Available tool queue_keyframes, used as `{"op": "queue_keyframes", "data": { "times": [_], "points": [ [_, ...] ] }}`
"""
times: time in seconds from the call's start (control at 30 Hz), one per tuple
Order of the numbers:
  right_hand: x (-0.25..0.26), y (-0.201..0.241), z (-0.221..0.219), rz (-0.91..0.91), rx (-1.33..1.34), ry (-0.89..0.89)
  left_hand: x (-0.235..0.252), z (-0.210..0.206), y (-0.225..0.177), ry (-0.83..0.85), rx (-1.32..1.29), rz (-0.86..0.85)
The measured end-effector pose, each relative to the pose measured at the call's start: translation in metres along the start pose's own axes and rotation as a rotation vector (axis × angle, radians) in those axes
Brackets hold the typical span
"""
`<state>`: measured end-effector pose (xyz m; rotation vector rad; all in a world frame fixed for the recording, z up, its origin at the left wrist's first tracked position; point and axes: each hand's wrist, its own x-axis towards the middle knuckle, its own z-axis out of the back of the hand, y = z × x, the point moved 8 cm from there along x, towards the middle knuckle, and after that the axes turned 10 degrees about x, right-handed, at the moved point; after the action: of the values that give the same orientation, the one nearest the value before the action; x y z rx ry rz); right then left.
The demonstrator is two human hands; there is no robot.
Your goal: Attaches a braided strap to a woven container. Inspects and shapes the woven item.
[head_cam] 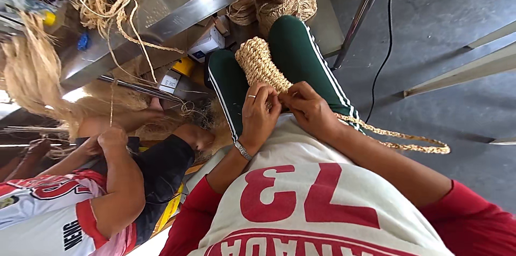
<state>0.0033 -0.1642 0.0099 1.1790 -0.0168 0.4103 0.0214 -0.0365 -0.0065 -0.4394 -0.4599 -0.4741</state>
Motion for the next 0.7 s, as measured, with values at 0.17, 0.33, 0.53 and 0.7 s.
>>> {"op": "queue_keyframes", "data": {
  "times": [0.17,0.33,0.53,0.7],
  "points": [
    [-0.009,-0.061,-0.010,0.251,0.054,-0.166,-0.012,-0.004,0.017,0.030,-0.157,0.046],
    [-0.002,-0.044,0.001,0.329,0.012,-0.324,0.003,-0.001,0.011,0.006,-0.199,-0.029],
    [0.004,-0.041,0.005,0.255,0.038,-0.283,0.005,-0.001,0.014,0.045,-0.261,0.007],
    [0.000,-0.037,0.004,0.290,-0.016,-0.317,0.003,-0.002,0.014,0.106,-0.237,0.014]
  ]
}}
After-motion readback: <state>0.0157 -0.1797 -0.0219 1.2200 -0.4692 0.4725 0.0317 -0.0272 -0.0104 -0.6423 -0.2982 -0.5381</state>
